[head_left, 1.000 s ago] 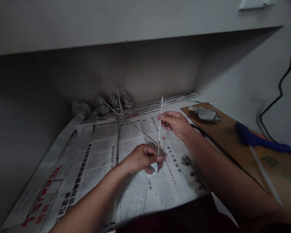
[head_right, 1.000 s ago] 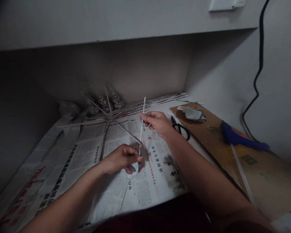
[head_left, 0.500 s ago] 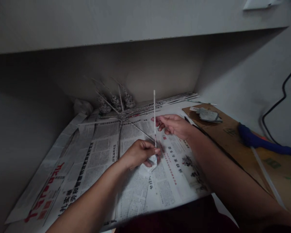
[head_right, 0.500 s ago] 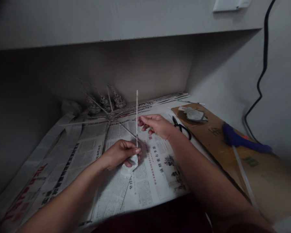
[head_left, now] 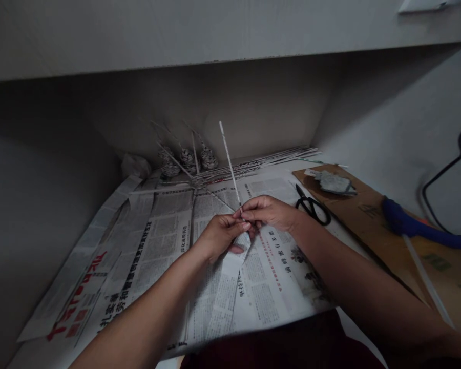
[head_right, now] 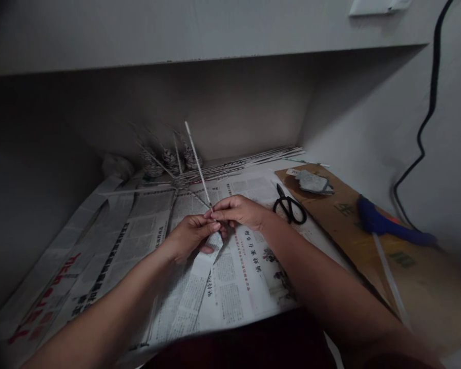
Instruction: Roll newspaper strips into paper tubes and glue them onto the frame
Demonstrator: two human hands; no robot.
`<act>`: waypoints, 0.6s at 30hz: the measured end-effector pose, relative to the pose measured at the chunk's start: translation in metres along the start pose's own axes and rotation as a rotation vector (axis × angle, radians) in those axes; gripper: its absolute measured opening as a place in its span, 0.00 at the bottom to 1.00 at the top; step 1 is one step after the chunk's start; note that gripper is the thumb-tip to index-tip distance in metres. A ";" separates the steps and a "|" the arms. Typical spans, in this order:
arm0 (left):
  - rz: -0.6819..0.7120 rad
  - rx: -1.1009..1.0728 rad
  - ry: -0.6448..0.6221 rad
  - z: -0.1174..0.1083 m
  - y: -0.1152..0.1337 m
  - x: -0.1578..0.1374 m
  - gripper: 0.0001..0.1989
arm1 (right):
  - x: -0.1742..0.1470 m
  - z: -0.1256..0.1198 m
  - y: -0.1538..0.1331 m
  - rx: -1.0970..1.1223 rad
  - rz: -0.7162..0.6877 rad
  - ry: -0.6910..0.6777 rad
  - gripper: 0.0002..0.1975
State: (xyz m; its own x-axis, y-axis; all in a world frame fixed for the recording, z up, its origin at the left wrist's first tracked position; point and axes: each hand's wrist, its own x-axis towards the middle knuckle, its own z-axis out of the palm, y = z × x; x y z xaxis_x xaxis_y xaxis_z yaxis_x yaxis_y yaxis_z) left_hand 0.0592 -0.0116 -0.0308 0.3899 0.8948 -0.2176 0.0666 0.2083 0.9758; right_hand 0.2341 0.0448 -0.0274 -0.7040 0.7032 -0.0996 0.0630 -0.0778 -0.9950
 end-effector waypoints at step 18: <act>-0.094 0.012 0.038 0.003 0.000 0.000 0.14 | 0.003 0.002 0.002 0.138 -0.002 0.156 0.15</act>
State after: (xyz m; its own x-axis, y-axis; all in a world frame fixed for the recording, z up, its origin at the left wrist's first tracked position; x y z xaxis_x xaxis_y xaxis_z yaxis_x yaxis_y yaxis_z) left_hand 0.0614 -0.0131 -0.0307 0.3463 0.8858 -0.3088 0.1124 0.2876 0.9511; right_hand 0.2304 0.0452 -0.0297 -0.5849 0.8038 -0.1084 -0.0433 -0.1644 -0.9854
